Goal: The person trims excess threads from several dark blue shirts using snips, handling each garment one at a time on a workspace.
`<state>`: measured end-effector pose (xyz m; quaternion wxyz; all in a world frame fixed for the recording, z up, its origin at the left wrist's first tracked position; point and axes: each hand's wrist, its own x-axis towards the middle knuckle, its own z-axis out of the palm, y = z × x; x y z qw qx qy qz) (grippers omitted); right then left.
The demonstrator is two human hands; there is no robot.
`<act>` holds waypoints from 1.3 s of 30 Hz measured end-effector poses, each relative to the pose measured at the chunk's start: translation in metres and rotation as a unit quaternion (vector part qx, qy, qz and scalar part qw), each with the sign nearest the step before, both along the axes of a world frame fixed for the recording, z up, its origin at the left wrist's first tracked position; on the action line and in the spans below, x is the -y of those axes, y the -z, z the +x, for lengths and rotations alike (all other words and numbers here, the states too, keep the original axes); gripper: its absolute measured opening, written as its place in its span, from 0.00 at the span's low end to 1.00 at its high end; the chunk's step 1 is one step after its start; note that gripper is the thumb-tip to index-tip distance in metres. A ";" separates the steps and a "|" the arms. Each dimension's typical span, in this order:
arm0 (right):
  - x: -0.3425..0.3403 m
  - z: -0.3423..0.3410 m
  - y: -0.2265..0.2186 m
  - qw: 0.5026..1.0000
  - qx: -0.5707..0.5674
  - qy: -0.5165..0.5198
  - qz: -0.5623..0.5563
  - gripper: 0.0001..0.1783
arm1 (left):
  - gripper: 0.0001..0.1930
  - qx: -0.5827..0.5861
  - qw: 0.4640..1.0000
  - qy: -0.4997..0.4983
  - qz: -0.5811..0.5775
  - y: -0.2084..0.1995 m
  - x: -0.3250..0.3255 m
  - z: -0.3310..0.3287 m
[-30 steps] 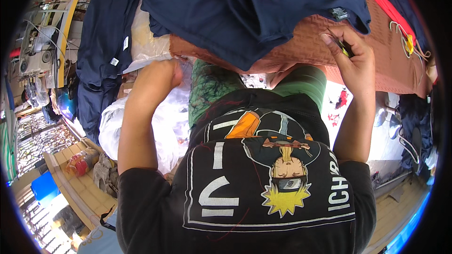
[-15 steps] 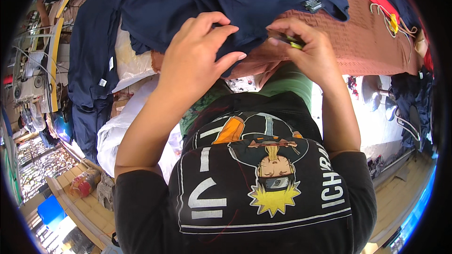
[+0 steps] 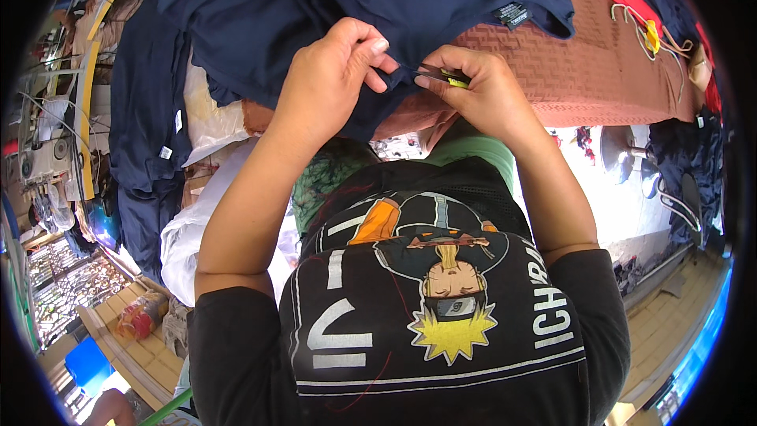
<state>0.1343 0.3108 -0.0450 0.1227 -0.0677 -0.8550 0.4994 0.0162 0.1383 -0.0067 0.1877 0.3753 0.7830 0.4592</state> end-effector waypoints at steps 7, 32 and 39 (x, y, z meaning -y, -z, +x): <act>0.000 -0.001 0.000 0.999 -0.041 0.004 -0.016 0.09 | 0.10 0.004 1.000 -0.018 -0.019 -0.005 -0.006 0.000; -0.007 -0.020 -0.022 0.903 -0.050 0.029 -0.427 0.10 | 0.10 0.011 1.000 -0.004 0.002 0.012 -0.015 0.012; -0.026 -0.032 -0.030 0.928 -0.035 -0.019 -0.372 0.12 | 0.09 -0.022 0.998 0.046 -0.022 0.014 -0.014 0.012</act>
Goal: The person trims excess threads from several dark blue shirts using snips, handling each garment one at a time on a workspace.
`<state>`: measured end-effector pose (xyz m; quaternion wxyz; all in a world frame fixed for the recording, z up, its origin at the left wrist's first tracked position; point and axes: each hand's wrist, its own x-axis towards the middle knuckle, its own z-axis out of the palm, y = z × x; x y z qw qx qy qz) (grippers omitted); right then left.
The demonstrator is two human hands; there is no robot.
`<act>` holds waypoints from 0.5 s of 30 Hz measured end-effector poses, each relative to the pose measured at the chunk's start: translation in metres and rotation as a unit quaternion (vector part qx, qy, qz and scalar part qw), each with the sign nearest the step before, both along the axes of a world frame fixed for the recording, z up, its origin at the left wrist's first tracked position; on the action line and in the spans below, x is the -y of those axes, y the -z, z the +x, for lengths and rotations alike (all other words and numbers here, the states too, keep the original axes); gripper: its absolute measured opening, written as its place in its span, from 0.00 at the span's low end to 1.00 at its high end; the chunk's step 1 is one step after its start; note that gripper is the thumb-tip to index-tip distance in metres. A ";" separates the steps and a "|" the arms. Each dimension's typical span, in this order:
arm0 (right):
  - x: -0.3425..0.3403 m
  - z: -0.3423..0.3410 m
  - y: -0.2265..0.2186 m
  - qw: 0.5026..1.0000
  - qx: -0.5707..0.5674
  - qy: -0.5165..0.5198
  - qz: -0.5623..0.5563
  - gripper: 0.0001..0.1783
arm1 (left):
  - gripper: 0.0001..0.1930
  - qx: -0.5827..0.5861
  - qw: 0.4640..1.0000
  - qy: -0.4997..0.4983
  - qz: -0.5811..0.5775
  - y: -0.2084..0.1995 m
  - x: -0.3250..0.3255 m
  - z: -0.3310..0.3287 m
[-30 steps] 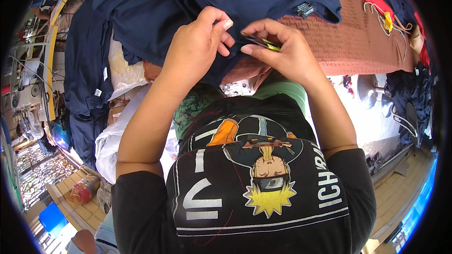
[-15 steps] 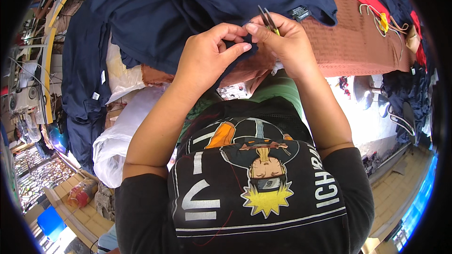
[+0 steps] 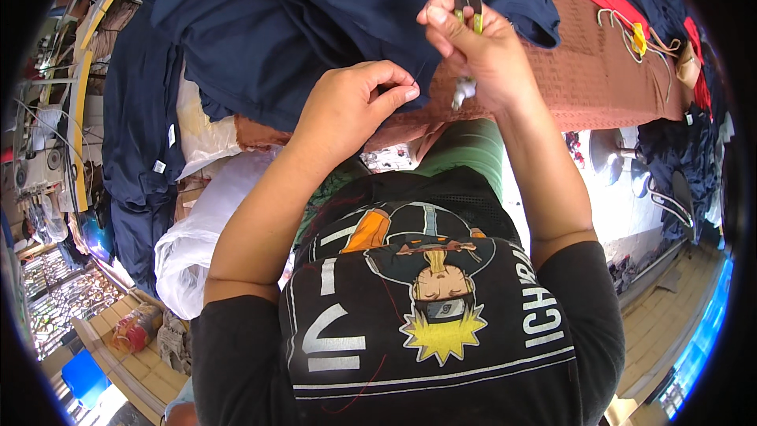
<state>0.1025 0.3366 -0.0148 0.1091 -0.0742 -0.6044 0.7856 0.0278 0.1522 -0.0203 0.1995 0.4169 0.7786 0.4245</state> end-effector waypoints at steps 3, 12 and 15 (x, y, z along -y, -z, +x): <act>-0.008 -0.009 0.001 0.992 -0.001 0.056 0.109 0.10 | 0.10 -0.013 0.998 0.035 -0.052 -0.009 0.001 -0.003; -0.007 0.026 -0.013 0.902 -0.146 0.078 0.399 0.14 | 0.10 0.072 0.997 -0.015 -0.015 -0.013 0.004 -0.004; 0.000 0.045 -0.009 0.922 -0.068 -0.004 0.382 0.12 | 0.10 0.063 0.998 -0.012 0.003 -0.014 0.005 -0.003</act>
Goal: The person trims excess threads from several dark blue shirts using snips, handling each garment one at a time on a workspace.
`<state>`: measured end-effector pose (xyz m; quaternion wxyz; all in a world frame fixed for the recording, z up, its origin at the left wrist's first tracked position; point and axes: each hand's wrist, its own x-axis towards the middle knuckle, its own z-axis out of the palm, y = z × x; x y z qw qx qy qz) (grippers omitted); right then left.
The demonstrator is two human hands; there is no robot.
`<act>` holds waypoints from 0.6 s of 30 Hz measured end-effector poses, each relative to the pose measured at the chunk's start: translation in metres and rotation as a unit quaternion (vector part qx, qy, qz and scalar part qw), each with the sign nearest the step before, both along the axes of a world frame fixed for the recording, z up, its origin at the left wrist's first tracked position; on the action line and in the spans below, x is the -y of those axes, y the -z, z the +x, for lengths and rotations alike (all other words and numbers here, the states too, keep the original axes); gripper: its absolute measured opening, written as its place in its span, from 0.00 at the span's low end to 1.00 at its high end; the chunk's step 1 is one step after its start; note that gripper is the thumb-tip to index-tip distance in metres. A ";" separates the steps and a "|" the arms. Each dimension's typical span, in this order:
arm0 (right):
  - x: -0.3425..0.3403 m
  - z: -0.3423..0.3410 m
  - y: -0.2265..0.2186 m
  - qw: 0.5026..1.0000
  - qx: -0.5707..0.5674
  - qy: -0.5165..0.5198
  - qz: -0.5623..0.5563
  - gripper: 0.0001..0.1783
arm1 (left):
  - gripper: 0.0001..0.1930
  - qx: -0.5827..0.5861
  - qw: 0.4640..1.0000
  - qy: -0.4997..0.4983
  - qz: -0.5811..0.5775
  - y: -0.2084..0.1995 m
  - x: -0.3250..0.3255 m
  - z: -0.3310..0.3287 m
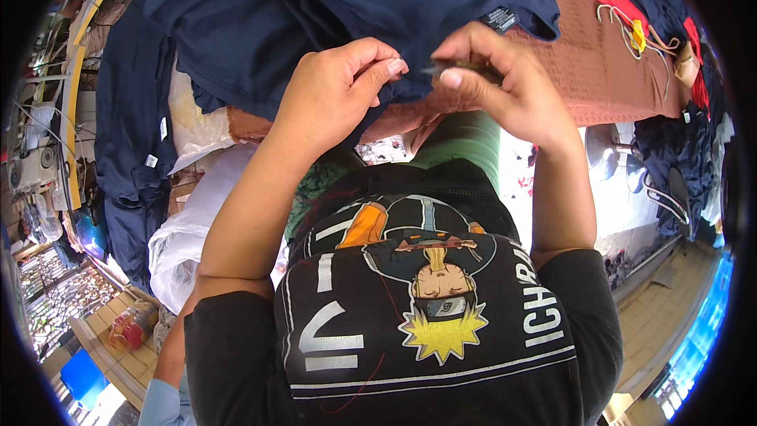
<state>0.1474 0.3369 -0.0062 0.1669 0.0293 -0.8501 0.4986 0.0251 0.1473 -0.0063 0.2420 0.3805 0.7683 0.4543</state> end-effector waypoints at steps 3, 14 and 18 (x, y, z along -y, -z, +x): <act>0.005 0.006 0.007 0.999 0.039 -0.005 -0.013 0.09 | 0.10 -0.018 0.999 -0.006 0.027 0.003 -0.001 0.002; 0.009 0.003 0.003 0.997 0.066 -0.021 0.021 0.06 | 0.09 -0.022 1.000 0.003 0.014 -0.002 -0.001 0.006; 0.010 0.003 0.005 0.998 0.056 -0.026 0.032 0.07 | 0.10 -0.037 0.999 0.003 0.003 -0.003 -0.002 0.008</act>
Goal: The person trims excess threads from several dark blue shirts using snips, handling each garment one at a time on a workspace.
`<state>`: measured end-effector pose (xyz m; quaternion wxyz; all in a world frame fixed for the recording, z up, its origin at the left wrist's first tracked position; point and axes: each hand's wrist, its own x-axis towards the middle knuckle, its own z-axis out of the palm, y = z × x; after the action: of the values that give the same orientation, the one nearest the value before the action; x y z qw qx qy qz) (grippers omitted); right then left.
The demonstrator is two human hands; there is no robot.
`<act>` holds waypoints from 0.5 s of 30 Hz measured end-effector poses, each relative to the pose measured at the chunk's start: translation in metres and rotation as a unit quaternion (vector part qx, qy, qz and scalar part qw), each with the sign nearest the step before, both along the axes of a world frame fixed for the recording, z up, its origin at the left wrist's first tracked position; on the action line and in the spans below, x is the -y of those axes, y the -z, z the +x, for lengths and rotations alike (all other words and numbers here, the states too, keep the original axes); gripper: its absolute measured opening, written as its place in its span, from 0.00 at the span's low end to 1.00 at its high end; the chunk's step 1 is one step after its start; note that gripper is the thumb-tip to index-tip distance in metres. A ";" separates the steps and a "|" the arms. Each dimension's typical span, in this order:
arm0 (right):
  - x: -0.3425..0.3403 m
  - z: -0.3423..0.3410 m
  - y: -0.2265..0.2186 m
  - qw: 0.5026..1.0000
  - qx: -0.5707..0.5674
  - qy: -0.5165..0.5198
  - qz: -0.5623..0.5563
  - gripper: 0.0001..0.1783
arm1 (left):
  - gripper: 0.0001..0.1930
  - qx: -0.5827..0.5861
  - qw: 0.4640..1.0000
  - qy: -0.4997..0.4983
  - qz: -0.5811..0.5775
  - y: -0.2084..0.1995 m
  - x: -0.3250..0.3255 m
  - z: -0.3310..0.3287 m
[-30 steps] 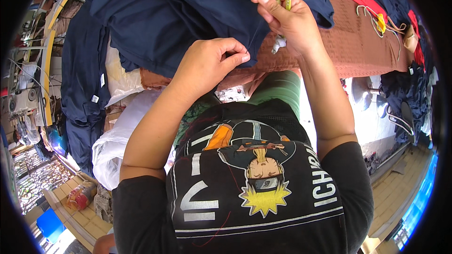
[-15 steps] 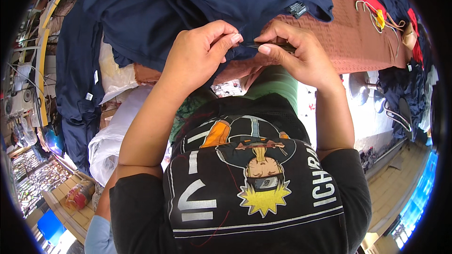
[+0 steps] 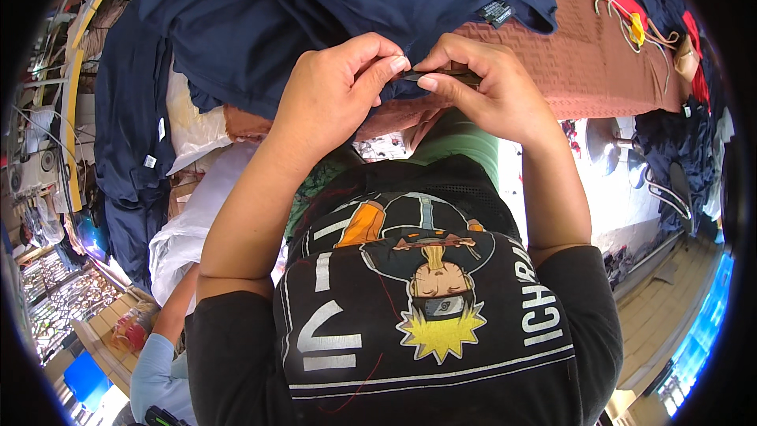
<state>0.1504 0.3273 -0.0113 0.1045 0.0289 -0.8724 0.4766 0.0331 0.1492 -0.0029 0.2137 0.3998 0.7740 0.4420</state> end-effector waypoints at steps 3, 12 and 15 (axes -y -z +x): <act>0.000 0.001 -0.001 1.000 0.011 0.004 0.002 0.07 | 0.10 0.013 1.000 -0.005 -0.001 -0.003 0.000 0.002; -0.032 0.022 -0.023 0.986 -0.075 0.056 -0.141 0.08 | 0.15 -0.153 0.970 0.048 0.185 -0.055 0.041 -0.021; -0.043 0.028 -0.028 0.988 -0.067 0.044 -0.135 0.11 | 0.15 -0.143 0.976 -0.005 0.165 -0.051 0.048 -0.015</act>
<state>0.1789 0.3698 0.0163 0.1861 0.0079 -0.7918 0.5817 0.0181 0.1007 0.0483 0.0293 0.4847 0.7150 0.5031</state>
